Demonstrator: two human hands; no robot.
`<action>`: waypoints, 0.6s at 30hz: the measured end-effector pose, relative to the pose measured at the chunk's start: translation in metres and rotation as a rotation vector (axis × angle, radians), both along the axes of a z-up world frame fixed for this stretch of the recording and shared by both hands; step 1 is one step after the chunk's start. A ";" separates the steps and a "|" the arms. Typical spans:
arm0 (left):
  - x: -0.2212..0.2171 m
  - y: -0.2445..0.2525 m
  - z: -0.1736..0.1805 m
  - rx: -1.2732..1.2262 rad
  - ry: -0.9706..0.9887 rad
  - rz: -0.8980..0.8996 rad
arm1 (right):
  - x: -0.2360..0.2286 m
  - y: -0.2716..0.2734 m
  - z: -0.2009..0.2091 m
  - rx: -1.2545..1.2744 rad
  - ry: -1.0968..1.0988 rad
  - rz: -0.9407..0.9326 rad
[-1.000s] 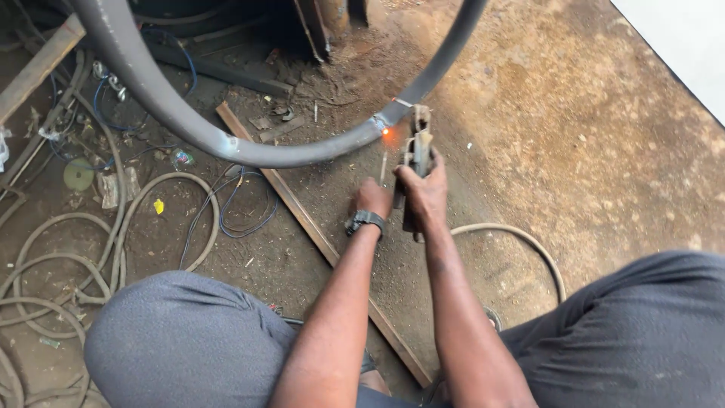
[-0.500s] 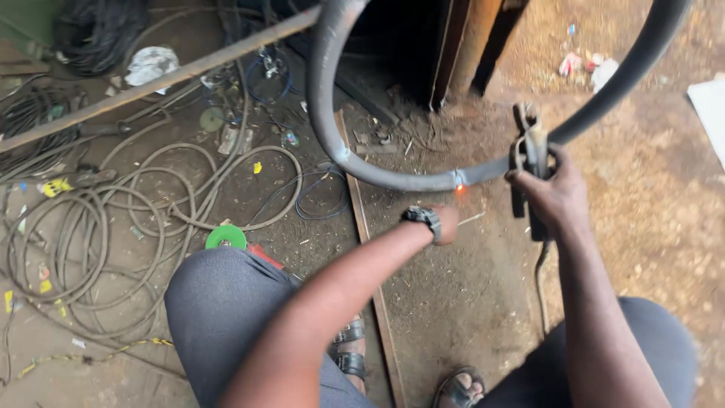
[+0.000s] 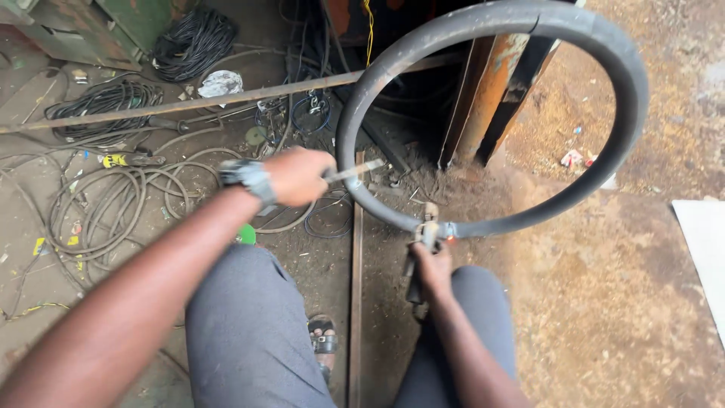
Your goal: The person welds a metal ring by holding a rod against the joints and applying a welding tool. After completing the initial welds, they reposition the ring and continue welding another section.
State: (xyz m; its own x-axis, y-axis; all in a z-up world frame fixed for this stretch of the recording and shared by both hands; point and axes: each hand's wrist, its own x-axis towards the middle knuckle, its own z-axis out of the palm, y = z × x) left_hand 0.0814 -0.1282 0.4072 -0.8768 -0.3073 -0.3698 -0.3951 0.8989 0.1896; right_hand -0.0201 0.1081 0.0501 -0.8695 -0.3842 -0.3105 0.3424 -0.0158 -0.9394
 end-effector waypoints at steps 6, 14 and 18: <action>0.000 0.037 0.092 -0.231 0.194 -0.008 | 0.006 -0.027 0.032 0.071 -0.007 -0.041; -0.041 0.074 0.100 -0.213 0.363 -0.020 | -0.022 -0.037 0.046 0.090 -0.047 -0.076; -0.035 0.064 0.084 -0.086 0.372 -0.094 | -0.036 -0.025 0.051 0.188 -0.048 -0.007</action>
State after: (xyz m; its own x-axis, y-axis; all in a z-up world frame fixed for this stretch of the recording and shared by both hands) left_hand 0.0462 -0.0640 0.4916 -0.9718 -0.2357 0.0027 -0.2290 0.9467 0.2265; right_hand -0.0559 0.0831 0.1012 -0.8544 -0.3090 -0.4178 0.3878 0.1562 -0.9084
